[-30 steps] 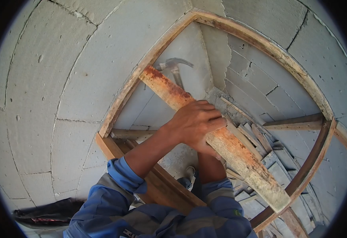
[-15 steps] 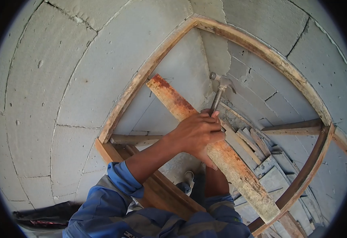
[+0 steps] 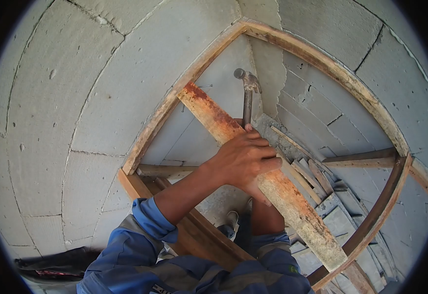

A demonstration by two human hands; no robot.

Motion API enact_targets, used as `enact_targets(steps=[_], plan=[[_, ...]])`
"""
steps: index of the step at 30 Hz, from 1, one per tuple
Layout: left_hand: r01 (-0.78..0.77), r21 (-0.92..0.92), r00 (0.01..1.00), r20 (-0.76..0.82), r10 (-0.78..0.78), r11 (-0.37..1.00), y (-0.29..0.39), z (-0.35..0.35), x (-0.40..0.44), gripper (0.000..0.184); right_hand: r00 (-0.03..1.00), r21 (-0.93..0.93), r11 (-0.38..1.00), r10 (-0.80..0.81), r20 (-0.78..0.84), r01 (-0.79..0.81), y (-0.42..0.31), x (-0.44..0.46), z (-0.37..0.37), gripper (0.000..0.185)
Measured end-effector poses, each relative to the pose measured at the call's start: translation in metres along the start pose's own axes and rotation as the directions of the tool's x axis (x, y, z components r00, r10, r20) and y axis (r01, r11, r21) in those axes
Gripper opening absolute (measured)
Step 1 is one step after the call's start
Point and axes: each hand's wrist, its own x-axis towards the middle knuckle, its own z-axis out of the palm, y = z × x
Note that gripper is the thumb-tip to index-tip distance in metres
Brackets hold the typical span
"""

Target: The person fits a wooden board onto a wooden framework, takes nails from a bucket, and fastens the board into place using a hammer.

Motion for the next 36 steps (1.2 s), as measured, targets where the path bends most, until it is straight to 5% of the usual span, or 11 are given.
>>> enact_targets(steps=[13, 22, 25, 36], plan=[[0.097, -0.051, 0.992, 0.084, -0.092, 0.994, -0.005, 0.001, 0.009, 0.082, 1.000, 0.016, 1.000, 0.012, 0.016, -0.012, -0.002, 0.009, 0.004, 0.036], [0.091, 0.134, 0.976, -0.208, -0.062, 0.987, -0.004, 0.011, 0.012, 0.089, 1.000, 0.030, 0.999, 0.011, 0.014, -0.011, -0.008, 0.014, 0.002, 0.038], [0.059, 0.140, 0.993, -0.112, -0.043, 0.988, -0.012, 0.020, 0.004, 0.091, 1.000, 0.064, 0.998, 0.011, 0.011, -0.012, -0.008, 0.018, 0.001, 0.039], [0.016, 0.112, 0.962, -0.273, 0.015, 0.994, -0.006, 0.006, 0.010, 0.094, 1.000, 0.059, 0.998, 0.023, 0.006, -0.023, 0.008, 0.009, -0.003, 0.041]])
